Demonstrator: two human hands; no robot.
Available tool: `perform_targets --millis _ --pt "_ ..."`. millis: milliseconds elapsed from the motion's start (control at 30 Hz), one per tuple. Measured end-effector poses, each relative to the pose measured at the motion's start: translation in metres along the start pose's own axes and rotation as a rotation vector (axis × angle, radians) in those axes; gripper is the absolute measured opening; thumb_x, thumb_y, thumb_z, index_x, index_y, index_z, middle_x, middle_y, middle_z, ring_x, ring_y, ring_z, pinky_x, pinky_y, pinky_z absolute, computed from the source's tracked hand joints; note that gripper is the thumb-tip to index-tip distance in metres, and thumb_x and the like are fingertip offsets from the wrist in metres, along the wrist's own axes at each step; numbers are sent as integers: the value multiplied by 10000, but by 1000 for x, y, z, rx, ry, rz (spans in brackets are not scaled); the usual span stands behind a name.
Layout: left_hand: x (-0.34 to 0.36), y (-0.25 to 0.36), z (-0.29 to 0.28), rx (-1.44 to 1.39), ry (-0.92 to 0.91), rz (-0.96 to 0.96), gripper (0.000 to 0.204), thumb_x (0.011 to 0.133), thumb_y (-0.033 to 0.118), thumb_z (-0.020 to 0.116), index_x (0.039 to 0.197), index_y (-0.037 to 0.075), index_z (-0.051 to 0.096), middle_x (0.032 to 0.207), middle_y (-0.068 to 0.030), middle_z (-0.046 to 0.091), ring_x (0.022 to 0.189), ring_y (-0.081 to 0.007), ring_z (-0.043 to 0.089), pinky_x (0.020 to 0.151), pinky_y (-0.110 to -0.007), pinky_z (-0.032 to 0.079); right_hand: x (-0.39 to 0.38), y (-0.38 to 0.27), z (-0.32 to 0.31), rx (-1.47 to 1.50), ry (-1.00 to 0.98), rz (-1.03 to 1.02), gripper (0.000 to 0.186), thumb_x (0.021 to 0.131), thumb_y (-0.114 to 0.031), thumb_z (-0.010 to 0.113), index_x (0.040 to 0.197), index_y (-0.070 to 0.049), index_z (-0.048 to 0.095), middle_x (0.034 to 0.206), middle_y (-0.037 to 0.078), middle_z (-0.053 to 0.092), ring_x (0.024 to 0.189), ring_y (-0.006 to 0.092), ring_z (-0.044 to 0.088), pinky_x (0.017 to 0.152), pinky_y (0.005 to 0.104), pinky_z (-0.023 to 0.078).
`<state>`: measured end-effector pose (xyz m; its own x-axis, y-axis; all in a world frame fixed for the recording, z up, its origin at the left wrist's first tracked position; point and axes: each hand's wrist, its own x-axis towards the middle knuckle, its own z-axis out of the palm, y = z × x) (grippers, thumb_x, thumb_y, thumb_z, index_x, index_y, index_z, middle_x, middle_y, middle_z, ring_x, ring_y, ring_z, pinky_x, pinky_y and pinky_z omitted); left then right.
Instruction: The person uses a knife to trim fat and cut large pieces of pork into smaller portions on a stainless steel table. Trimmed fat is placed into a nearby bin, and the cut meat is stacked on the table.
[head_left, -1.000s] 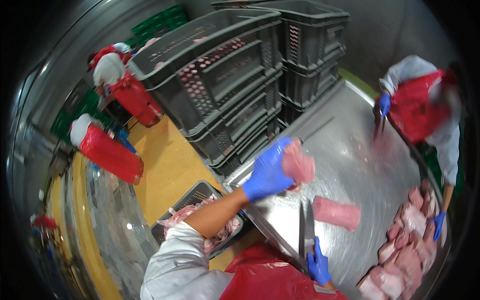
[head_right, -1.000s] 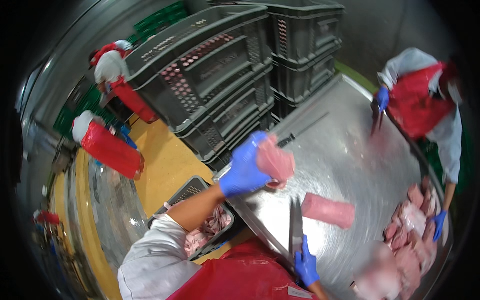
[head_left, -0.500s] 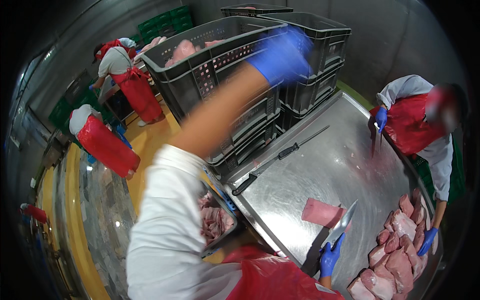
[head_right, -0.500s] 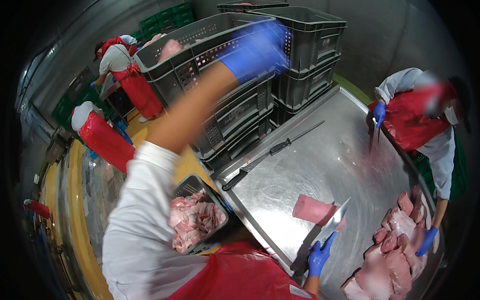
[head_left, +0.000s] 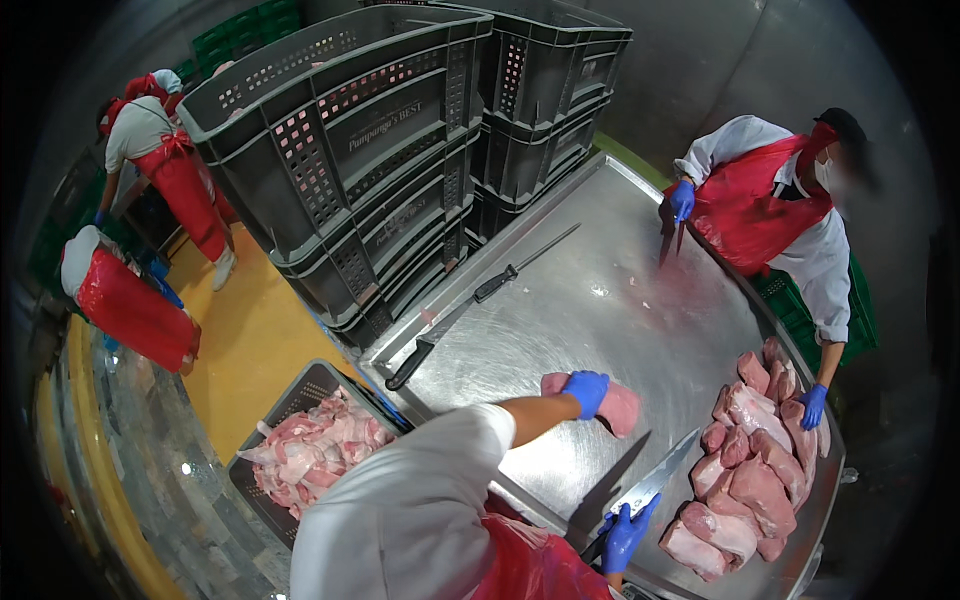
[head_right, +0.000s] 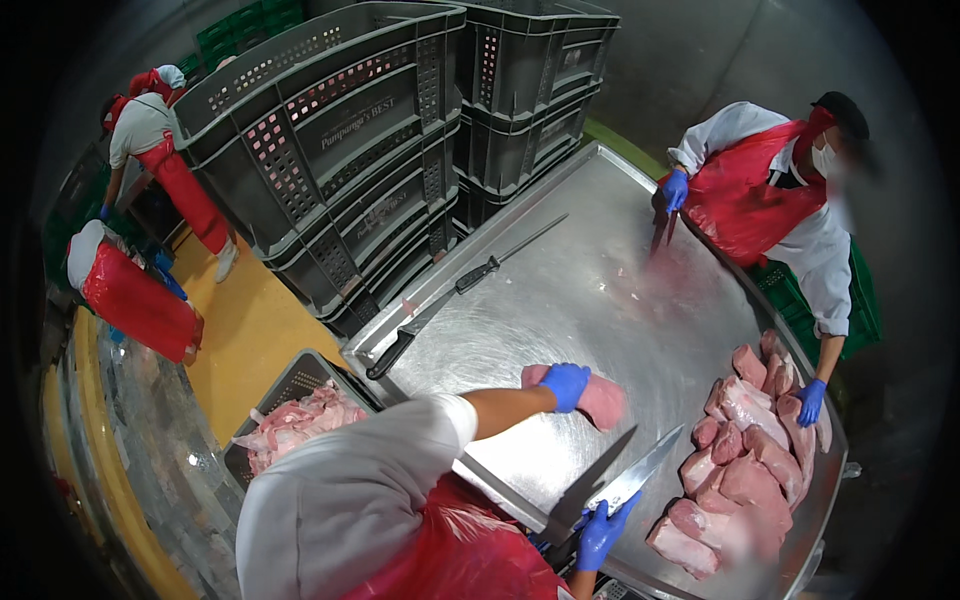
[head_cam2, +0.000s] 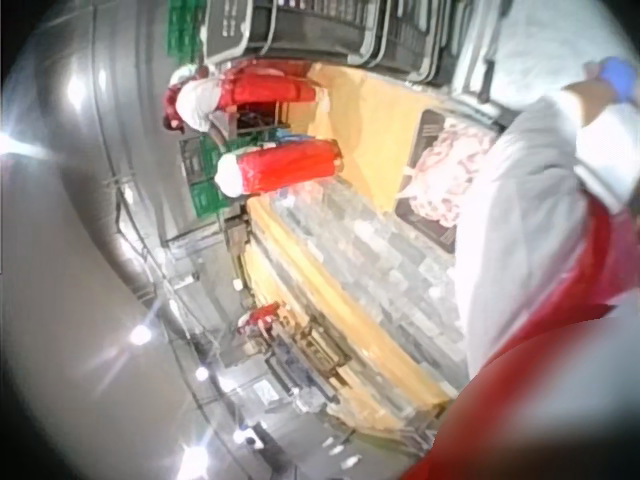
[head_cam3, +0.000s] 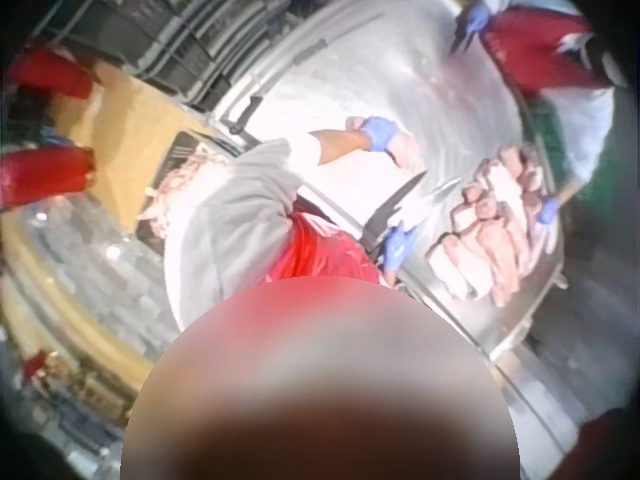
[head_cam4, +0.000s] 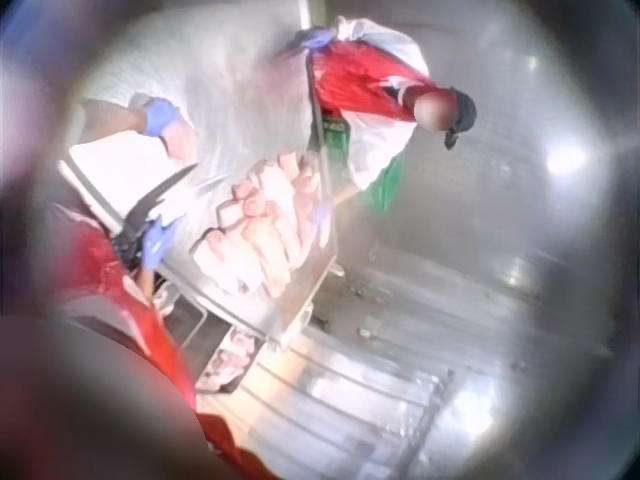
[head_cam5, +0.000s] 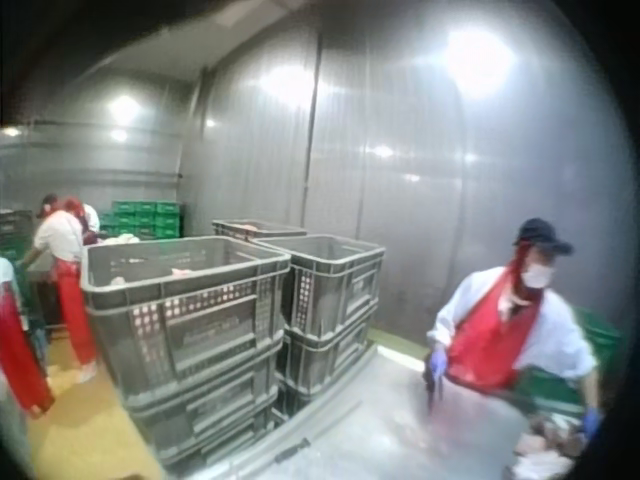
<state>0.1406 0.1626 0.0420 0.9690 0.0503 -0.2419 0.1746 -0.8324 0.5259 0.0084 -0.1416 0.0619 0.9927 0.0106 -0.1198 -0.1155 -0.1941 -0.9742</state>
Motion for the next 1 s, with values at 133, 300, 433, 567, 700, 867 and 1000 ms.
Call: perform_targets --millis 133,300,433,567,700,867,1000 --pt "-62 -27 -118 -297 149 24 701 733 518 748 1202 14 615 1095 -269 675 1015 -417 665 851 -449 537 -14 5 -5 86 -23 99 801 938 56 472 1599 -230 122 980 101 585 579 128 499 485 268 429" --pt "-185 28 -349 -157 689 622 500 770 191 692 1264 138 638 1194 -149 650 1057 -266 642 878 -381 537 -15 9 -18 -24 -48 166 774 938 26 475 1595 -226 154 890 82 577 557 124 494 473 269 425" --pt "-275 11 -517 170 1046 -120 605 703 296 751 1252 77 626 1117 -188 686 1030 -311 670 875 -397 542 9 6 -16 -57 -99 125 763 941 20 482 1593 -226 170 853 76 581 528 121 486 454 275 420" --pt "-366 -100 -643 742 1319 -206 432 765 165 692 1176 51 620 1107 -150 705 986 -282 685 837 -352 539 20 5 10 50 -179 22 765 943 16 489 1594 -222 165 809 66 585 522 121 491 443 284 420" --pt "-411 -249 -663 60 567 -662 690 727 478 777 1293 110 635 1297 -90 627 1146 -234 576 1003 -407 447 4 -15 9 -42 -271 69 767 938 39 469 1594 -220 169 931 86 614 570 121 522 469 273 442" --pt "-266 -136 -640 905 601 -563 487 908 482 584 1052 40 731 951 -145 742 809 -295 689 773 -395 537 -11 35 -63 -80 -87 73 768 925 52 438 1597 -153 128 1188 142 576 657 143 542 532 286 484" --pt "-206 -25 -479 327 874 194 342 990 262 582 1210 17 674 1134 -147 714 1018 -195 680 893 -330 526 -21 17 -72 -436 -99 13 683 928 -205 642 1492 20 330 1140 249 651 979 333 633 921 460 486"
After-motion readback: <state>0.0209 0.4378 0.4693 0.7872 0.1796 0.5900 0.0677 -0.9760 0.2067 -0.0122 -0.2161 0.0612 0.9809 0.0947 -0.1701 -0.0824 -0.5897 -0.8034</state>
